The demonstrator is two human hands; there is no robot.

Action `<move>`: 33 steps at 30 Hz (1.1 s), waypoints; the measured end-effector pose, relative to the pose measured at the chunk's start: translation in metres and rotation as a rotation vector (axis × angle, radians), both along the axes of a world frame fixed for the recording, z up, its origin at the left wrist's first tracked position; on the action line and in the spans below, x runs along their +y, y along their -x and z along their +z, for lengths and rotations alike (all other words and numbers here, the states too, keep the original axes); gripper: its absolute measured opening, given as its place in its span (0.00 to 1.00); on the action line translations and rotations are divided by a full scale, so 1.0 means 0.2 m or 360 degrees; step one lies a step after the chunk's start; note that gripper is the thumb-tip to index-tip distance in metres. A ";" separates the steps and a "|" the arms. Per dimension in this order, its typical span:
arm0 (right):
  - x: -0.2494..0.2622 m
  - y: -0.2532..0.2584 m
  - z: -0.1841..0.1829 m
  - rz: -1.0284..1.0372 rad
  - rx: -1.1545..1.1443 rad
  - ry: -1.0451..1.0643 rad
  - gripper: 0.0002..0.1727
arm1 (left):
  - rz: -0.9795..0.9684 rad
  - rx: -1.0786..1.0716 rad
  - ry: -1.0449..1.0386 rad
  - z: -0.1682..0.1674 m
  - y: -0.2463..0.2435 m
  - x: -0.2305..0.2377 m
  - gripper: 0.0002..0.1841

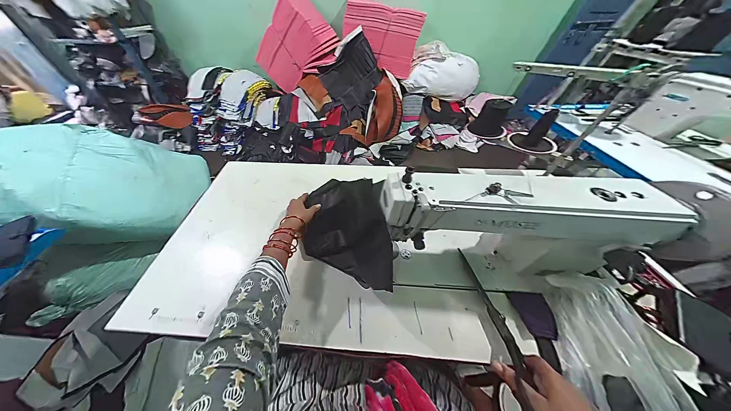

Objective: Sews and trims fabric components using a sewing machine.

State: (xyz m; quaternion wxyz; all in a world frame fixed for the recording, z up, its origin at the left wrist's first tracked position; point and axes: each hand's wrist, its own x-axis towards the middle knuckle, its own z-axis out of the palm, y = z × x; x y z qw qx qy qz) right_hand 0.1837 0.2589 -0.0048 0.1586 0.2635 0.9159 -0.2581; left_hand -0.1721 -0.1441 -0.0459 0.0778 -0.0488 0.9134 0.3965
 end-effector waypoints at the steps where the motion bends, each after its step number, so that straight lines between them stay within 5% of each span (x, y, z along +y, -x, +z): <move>1: 0.00 0.01 0.01 -0.0029 0.0021 -0.0094 0.40 | -0.0002 0.0049 -0.0017 0.00 0.00 0.01 0.36; 5: -0.02 0.06 0.00 -0.0178 0.0064 -0.0303 0.40 | 0.0054 0.0371 -0.0174 0.04 -0.14 -0.02 0.28; 9: -0.05 0.14 0.03 -0.0129 0.0047 -0.0312 0.40 | 0.0024 0.1257 -0.0192 0.00 -0.47 -0.19 0.21; 13: -0.07 0.23 0.02 -0.0001 0.0122 -0.0330 0.34 | 0.0474 0.1700 0.0013 -0.02 -0.90 -0.38 0.20; 19: -0.08 0.39 -0.12 0.0110 0.0578 -0.0409 0.27 | 0.1129 0.1521 -0.0224 -0.10 -1.33 -0.60 0.21; 23: -0.11 0.39 -0.16 0.0261 0.0853 -0.0439 0.21 | 0.1349 0.1112 -0.0807 -0.07 -1.50 -0.58 0.21; 29: -0.56 0.28 -0.30 0.1418 0.1373 0.0152 0.13 | 0.1361 0.0669 -0.1671 0.12 -1.60 -0.17 0.19; 33: -0.90 0.23 -0.40 0.1952 0.1551 0.0307 0.18 | 0.1090 0.0602 -0.2012 0.17 -1.68 0.16 0.18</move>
